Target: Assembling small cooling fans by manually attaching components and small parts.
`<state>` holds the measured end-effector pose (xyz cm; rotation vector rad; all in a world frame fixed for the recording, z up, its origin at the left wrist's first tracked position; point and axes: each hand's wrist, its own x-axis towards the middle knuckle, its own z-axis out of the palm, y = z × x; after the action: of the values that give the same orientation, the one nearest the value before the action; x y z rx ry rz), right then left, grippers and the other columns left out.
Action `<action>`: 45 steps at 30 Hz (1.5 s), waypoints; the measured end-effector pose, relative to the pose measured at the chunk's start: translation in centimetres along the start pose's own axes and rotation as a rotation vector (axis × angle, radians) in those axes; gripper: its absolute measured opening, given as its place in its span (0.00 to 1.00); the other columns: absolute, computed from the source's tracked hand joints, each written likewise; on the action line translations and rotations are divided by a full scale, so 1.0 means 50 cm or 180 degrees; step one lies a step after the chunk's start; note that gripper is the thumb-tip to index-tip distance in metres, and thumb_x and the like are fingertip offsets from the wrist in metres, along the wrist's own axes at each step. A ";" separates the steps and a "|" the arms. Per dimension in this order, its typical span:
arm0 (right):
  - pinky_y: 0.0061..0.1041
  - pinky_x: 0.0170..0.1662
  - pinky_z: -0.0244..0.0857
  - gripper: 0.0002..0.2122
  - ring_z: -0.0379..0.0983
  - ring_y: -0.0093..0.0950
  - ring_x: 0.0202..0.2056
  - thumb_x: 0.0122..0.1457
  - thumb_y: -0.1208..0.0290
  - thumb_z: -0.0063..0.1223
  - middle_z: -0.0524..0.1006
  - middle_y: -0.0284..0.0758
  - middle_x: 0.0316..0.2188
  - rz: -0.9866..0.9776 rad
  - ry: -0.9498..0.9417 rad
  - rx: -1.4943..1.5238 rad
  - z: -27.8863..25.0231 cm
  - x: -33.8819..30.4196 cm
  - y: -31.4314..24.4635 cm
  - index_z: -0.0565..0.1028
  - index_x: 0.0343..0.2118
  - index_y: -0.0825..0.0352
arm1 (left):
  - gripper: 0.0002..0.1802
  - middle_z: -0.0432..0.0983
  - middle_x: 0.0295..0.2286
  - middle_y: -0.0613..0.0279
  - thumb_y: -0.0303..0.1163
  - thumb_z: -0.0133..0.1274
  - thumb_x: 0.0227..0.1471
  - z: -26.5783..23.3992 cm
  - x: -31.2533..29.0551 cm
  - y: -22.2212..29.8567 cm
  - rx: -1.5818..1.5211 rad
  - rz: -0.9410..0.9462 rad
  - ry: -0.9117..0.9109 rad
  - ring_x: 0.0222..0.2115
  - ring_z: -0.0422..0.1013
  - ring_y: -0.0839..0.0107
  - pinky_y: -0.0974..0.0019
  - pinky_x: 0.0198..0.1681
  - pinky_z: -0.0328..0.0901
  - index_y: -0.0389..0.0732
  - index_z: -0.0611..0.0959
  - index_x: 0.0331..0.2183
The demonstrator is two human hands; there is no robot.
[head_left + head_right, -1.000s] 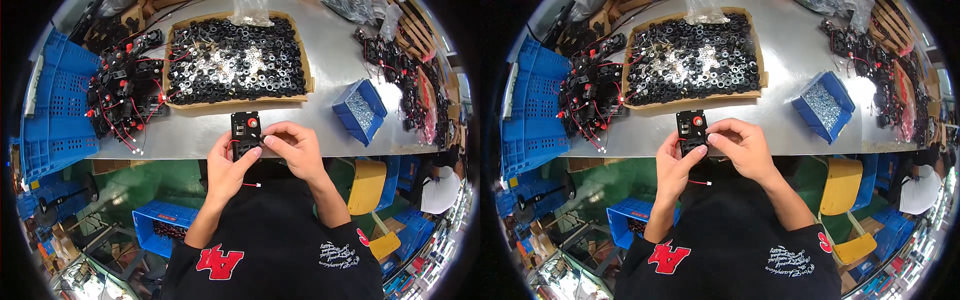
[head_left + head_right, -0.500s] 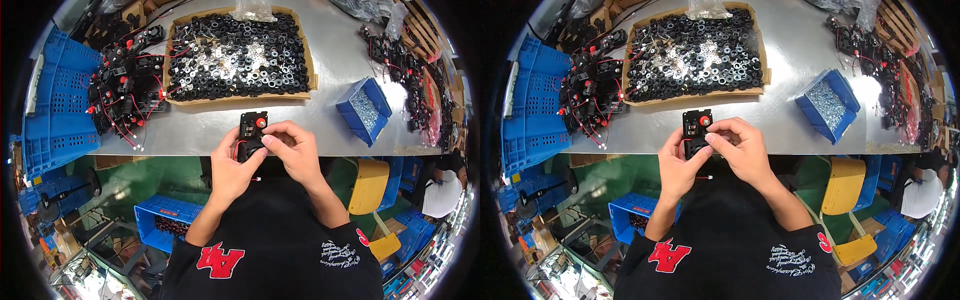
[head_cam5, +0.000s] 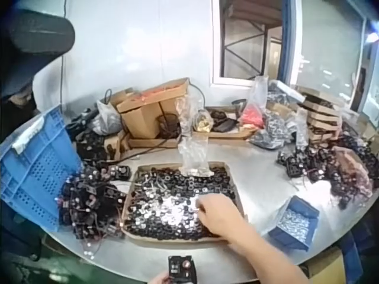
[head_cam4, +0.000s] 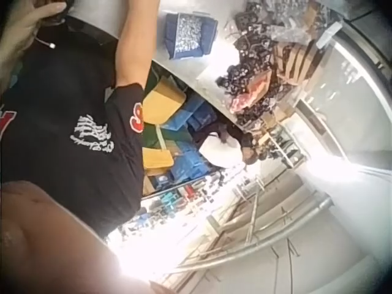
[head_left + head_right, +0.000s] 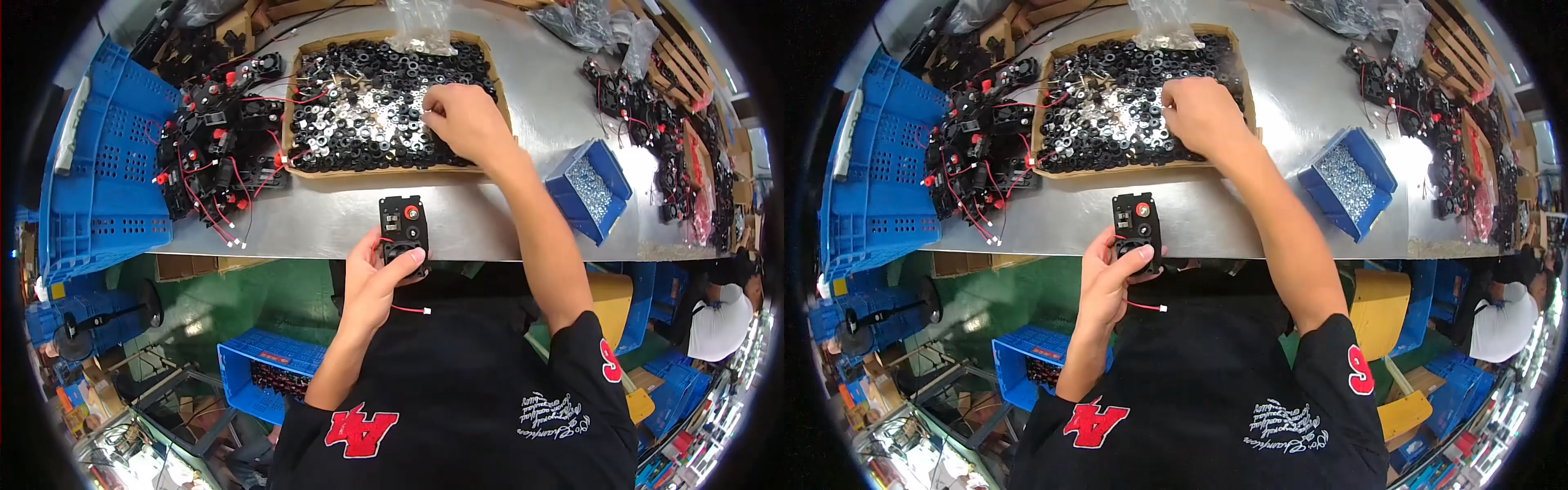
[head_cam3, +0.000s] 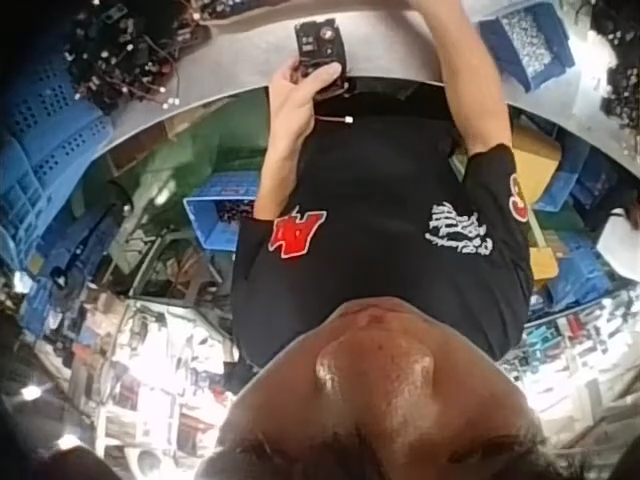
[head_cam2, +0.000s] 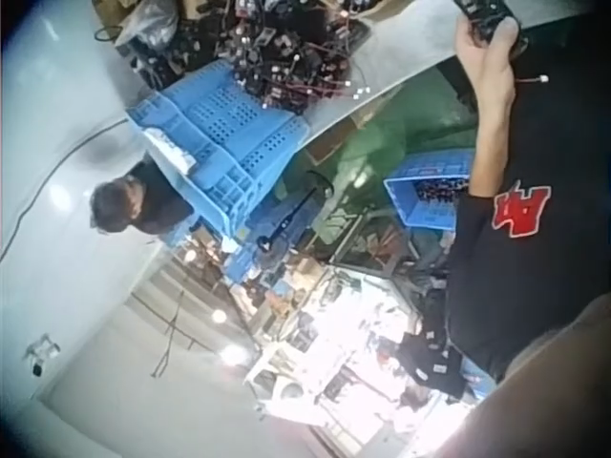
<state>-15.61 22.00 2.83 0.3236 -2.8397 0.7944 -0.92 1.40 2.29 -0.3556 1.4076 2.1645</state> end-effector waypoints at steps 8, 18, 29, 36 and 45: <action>0.35 0.35 0.69 0.05 0.76 0.40 0.29 0.45 0.73 0.59 0.78 0.43 0.23 0.0385 -0.1107 -0.0769 0.002 0.068 0.000 0.80 0.24 0.69 | 0.23 0.76 0.36 0.59 0.25 0.59 0.48 -0.027 -0.018 0.005 -0.0081 0.0125 0.0113 0.37 0.76 0.70 0.65 0.36 0.75 0.33 0.73 0.47; 0.22 0.34 0.68 0.10 0.75 0.23 0.28 0.55 0.72 0.56 0.80 0.35 0.25 0.0611 0.0294 0.1417 -0.040 -0.077 -0.041 0.78 0.37 0.71 | 0.23 0.77 0.36 0.58 0.25 0.60 0.47 -0.032 -0.005 0.008 -0.0006 0.0165 0.0045 0.37 0.76 0.70 0.65 0.38 0.74 0.33 0.73 0.47; 0.20 0.39 0.69 0.06 0.75 0.21 0.34 0.55 0.80 0.57 0.79 0.35 0.32 0.1394 -0.0383 0.3471 -0.015 -0.261 -0.140 0.79 0.35 0.75 | 0.21 0.76 0.35 0.62 0.25 0.61 0.49 -0.010 0.013 -0.008 0.0314 0.0679 -0.0052 0.34 0.71 0.81 0.76 0.38 0.67 0.30 0.74 0.45; 0.19 0.40 0.69 0.06 0.75 0.19 0.35 0.54 0.79 0.59 0.79 0.33 0.33 0.1616 -0.0627 0.3608 -0.019 -0.261 -0.129 0.79 0.35 0.73 | 0.23 0.76 0.35 0.63 0.24 0.61 0.49 0.006 0.006 -0.012 0.0491 0.0753 -0.0077 0.34 0.71 0.82 0.76 0.37 0.67 0.29 0.73 0.47; 0.17 0.35 0.70 0.06 0.74 0.16 0.30 0.55 0.78 0.59 0.77 0.31 0.28 0.2029 -0.1043 0.3951 0.003 -0.247 -0.112 0.76 0.34 0.73 | 0.24 0.78 0.33 0.60 0.24 0.61 0.46 -0.008 0.013 -0.011 0.1229 0.0934 0.0122 0.31 0.73 0.81 0.76 0.34 0.68 0.28 0.74 0.46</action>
<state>-2.35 19.23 2.70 -0.3916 -2.2444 2.7602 -1.16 1.41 1.37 -0.0477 1.9554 2.0440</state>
